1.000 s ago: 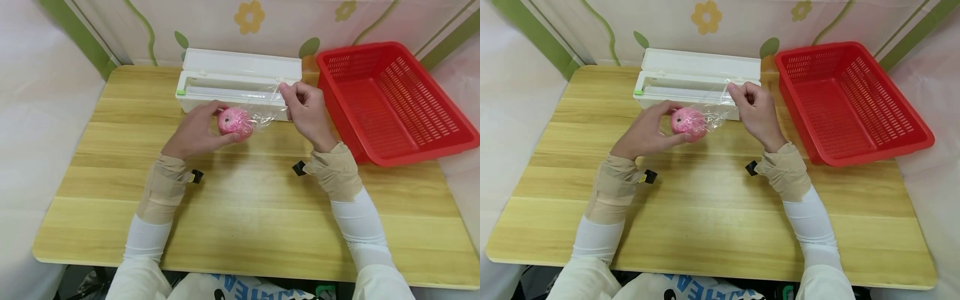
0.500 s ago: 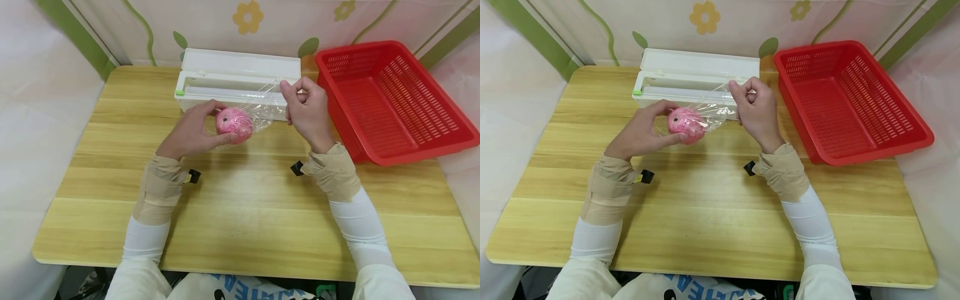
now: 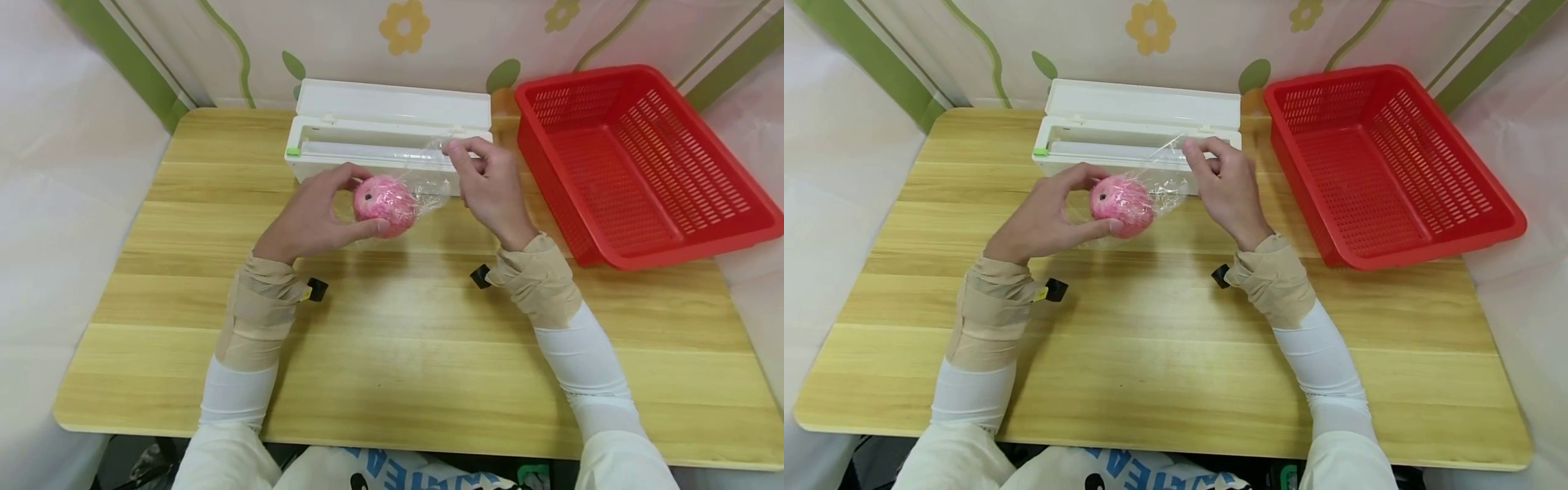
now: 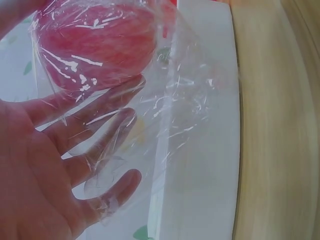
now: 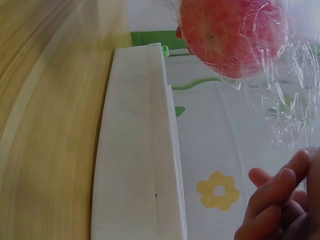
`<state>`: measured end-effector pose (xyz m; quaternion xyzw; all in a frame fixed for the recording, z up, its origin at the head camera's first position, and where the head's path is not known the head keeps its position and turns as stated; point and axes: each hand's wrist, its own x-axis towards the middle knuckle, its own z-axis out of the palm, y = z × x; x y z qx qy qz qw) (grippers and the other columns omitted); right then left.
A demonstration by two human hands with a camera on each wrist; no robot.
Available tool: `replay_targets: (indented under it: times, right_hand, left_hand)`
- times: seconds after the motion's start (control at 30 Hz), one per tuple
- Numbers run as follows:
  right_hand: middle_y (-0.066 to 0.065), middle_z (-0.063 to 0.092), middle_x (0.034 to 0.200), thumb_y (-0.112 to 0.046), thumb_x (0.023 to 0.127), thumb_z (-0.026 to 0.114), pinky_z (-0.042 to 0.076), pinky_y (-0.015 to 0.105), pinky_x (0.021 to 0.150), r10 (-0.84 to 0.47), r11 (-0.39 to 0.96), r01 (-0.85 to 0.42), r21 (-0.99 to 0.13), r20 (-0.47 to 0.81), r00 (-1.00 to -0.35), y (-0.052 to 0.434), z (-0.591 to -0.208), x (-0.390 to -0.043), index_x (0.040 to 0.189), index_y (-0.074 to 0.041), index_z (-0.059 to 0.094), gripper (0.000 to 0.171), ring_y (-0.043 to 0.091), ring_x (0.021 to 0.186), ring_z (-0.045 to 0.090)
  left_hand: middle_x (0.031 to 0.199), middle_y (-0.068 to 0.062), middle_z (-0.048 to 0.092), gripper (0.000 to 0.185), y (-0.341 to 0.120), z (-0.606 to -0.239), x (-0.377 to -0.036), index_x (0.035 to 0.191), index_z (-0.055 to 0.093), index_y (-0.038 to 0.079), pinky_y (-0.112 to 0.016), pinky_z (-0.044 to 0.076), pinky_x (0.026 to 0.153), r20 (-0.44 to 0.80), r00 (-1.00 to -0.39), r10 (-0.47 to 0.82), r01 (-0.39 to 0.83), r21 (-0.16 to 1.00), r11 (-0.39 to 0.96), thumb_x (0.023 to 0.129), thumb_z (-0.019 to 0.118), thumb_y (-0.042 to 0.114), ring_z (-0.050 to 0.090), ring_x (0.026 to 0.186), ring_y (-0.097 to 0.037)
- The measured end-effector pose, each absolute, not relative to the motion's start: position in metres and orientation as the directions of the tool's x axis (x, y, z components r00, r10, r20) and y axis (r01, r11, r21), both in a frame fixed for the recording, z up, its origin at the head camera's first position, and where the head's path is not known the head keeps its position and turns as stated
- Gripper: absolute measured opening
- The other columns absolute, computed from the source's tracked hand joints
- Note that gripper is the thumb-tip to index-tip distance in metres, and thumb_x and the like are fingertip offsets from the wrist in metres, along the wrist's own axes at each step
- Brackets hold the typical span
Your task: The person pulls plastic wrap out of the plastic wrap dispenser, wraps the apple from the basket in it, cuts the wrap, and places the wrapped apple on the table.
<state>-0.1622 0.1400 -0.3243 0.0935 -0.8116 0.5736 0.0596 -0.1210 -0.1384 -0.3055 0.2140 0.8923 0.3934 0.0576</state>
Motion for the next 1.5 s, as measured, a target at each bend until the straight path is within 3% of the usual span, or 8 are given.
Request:
replay_targets:
  times: [0.27,0.57,0.77,0.93,1.07,1.17,1.33,1.5]
  right_hand:
    - [-0.003,0.045,0.053,-0.030,0.110,0.058,0.031,0.024,0.042,-0.154,0.320,-0.299,-0.899,0.262,-0.953,0.138,-0.326,-0.163,0.096,-0.002,0.074,0.035,0.012,0.047,0.041]
    - [-0.005,0.046,0.055,-0.031,0.112,0.053,0.033,0.026,0.050,-0.068,0.364,-0.326,-0.872,0.325,-0.943,0.140,-0.324,-0.163,0.090,-0.007,0.064,0.034,0.012,0.051,0.045]
    - [-0.002,0.057,0.058,-0.044,0.113,0.041,0.049,0.027,0.050,-0.071,0.349,-0.156,-0.924,0.140,-0.988,0.148,-0.314,-0.163,0.100,-0.009,0.069,0.048,0.018,0.053,0.057]
    - [0.000,0.072,0.089,-0.061,0.110,0.031,0.058,0.032,0.060,-0.028,0.366,0.027,-0.930,-0.040,-0.999,0.154,-0.301,-0.161,0.115,-0.009,0.073,0.068,0.021,0.079,0.071]
    - [0.006,0.071,0.107,-0.065,0.109,0.033,0.063,0.034,0.070,-0.053,0.339,0.090,-0.937,-0.115,-0.992,0.150,-0.300,-0.158,0.123,-0.006,0.070,0.071,0.023,0.092,0.072]
    - [0.006,0.069,0.097,-0.058,0.109,0.042,0.061,0.030,0.063,-0.071,0.312,0.022,-0.950,-0.047,-0.996,0.141,-0.308,-0.158,0.111,-0.004,0.069,0.061,0.021,0.081,0.070]
    - [-0.002,0.056,0.066,-0.037,0.109,0.059,0.046,0.023,0.047,-0.046,0.251,-0.230,-0.940,0.226,-0.973,0.130,-0.322,-0.157,0.081,-0.008,0.064,0.041,0.013,0.054,0.054]
    - [-0.009,0.047,0.065,-0.027,0.106,0.065,0.034,0.021,0.054,0.032,0.306,-0.377,-0.874,0.405,-0.914,0.128,-0.329,-0.157,0.074,-0.015,0.059,0.034,0.007,0.058,0.043]
  left_hand:
    - [0.135,0.004,0.069,0.068,-0.137,-0.305,-0.120,0.139,0.062,0.019,-0.050,0.050,0.111,0.065,-0.889,0.454,0.339,0.760,0.555,0.083,0.088,0.046,0.061,0.130,-0.018]
    - [0.131,0.000,0.070,0.057,-0.138,-0.305,-0.121,0.136,0.064,0.014,-0.055,0.047,0.113,0.029,-0.888,0.460,0.306,0.784,0.541,0.088,0.085,0.037,0.062,0.128,-0.021]
    - [0.132,0.002,0.070,0.063,-0.138,-0.305,-0.120,0.137,0.064,0.016,-0.055,0.047,0.113,0.034,-0.893,0.449,0.312,0.766,0.563,0.085,0.087,0.042,0.061,0.128,-0.021]
    - [0.131,0.003,0.069,0.068,-0.136,-0.305,-0.120,0.135,0.064,0.018,-0.054,0.048,0.111,0.032,-0.899,0.436,0.319,0.730,0.605,0.081,0.089,0.049,0.060,0.126,-0.019]
    - [0.129,0.004,0.069,0.073,-0.131,-0.303,-0.117,0.135,0.064,0.019,-0.052,0.047,0.109,0.030,-0.900,0.436,0.337,0.682,0.649,0.078,0.089,0.058,0.059,0.125,-0.018]
    - [0.129,0.004,0.069,0.074,-0.128,-0.302,-0.115,0.134,0.064,0.019,-0.052,0.047,0.110,0.036,-0.893,0.449,0.360,0.659,0.660,0.078,0.088,0.060,0.058,0.125,-0.019]
    - [0.127,0.003,0.070,0.070,-0.126,-0.301,-0.113,0.133,0.065,0.016,-0.053,0.047,0.110,0.051,-0.876,0.480,0.387,0.668,0.635,0.079,0.088,0.055,0.059,0.123,-0.018]
    - [0.124,0.002,0.070,0.067,-0.124,-0.302,-0.113,0.133,0.065,0.014,-0.053,0.050,0.106,0.056,-0.858,0.511,0.401,0.696,0.596,0.081,0.089,0.049,0.060,0.119,-0.017]
